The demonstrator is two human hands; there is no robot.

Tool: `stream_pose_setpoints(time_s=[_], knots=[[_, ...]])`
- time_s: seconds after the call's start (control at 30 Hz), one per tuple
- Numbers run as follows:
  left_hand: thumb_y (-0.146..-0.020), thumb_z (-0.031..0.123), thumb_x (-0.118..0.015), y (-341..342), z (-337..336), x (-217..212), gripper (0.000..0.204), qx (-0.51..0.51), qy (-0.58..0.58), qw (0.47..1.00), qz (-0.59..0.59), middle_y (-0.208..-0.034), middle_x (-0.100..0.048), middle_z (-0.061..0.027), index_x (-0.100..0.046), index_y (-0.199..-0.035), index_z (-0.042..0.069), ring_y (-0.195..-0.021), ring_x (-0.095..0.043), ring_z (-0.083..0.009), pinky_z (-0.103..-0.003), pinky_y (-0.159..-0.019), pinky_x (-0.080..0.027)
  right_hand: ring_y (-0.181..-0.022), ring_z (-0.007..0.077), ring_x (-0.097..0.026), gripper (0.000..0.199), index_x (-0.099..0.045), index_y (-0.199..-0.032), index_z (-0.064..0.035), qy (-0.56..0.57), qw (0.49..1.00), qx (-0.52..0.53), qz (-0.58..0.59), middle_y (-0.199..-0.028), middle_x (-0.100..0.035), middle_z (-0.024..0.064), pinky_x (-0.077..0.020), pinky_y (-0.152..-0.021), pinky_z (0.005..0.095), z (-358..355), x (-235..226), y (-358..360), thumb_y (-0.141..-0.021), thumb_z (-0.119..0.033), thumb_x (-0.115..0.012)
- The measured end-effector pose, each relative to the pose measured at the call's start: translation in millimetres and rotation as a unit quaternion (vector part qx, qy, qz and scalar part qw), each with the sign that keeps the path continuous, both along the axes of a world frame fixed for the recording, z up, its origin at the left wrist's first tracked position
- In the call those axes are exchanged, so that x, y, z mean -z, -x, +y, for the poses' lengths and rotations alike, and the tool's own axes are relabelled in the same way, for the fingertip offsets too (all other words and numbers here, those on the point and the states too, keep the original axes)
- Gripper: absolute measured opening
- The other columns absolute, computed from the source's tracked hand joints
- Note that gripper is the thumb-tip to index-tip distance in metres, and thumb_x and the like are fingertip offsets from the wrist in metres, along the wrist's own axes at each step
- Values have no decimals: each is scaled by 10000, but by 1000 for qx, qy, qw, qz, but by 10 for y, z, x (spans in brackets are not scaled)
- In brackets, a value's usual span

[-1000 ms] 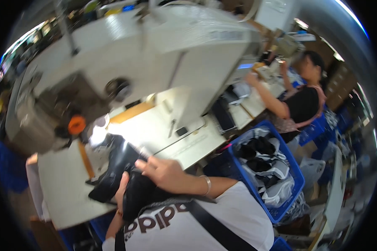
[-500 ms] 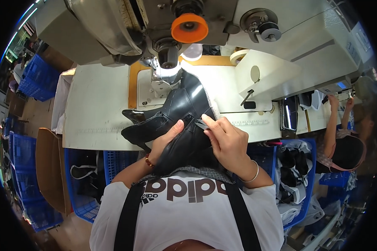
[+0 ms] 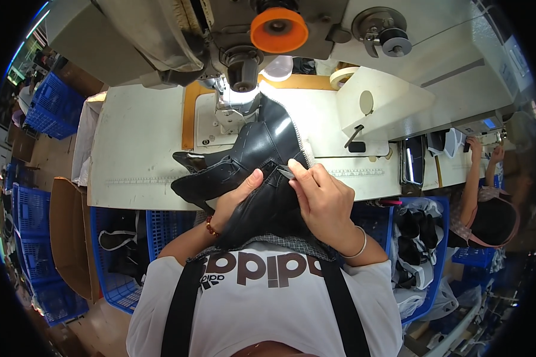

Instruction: Using an industrial sewing machine to stitch together components of a black leather boot.

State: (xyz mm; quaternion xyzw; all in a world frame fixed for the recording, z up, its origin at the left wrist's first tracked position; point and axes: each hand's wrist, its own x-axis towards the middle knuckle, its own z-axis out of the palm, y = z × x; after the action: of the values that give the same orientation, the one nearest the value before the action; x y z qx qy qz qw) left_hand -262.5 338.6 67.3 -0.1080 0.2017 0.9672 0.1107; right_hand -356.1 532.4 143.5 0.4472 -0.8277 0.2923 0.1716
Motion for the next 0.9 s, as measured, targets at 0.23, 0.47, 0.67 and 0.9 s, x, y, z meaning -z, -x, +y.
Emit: stream_pose_setpoints(time_s=[0.23,0.47,0.67,0.9], knots=[[-1113,361,-446,-12,41,-35,507,-11,45,999,-20,-1355,-645,-182,-536,-1417,-35,-1202,-664,-233,-361,-1080,-511,-585,215,-604,363,-701,-1233,-105,13,999,-20,-23,-784,-602,54,-448,-519,348,32,-3,30,-875,-95,-762],[-1113,358,-445,7,91,-124,503,-18,82,996,-15,-1362,-641,-174,-522,-1433,-23,-1213,-656,-229,-358,-1088,-503,-591,207,-604,414,-700,-1256,-114,-5,999,-34,-3,-777,-596,42,-448,-522,345,57,-23,64,-851,-84,-778],[-1112,357,-451,14,117,-196,507,-20,103,994,-37,-1367,-638,-168,-510,-1442,-22,-1210,-656,-225,-347,-1085,-503,-604,207,-608,439,-694,-1274,-124,-21,999,-46,-5,-778,-594,40,-449,-528,348,76,-51,87,-847,-78,-778],[-1116,350,-454,7,84,-207,496,6,73,997,-16,-1358,-634,-148,-506,-1438,-23,-1201,-647,-186,-313,-1055,-513,-606,223,-609,434,-687,-1284,-123,-23,999,-41,-24,-779,-594,49,-448,-530,360,81,-87,65,-860,-69,-761]])
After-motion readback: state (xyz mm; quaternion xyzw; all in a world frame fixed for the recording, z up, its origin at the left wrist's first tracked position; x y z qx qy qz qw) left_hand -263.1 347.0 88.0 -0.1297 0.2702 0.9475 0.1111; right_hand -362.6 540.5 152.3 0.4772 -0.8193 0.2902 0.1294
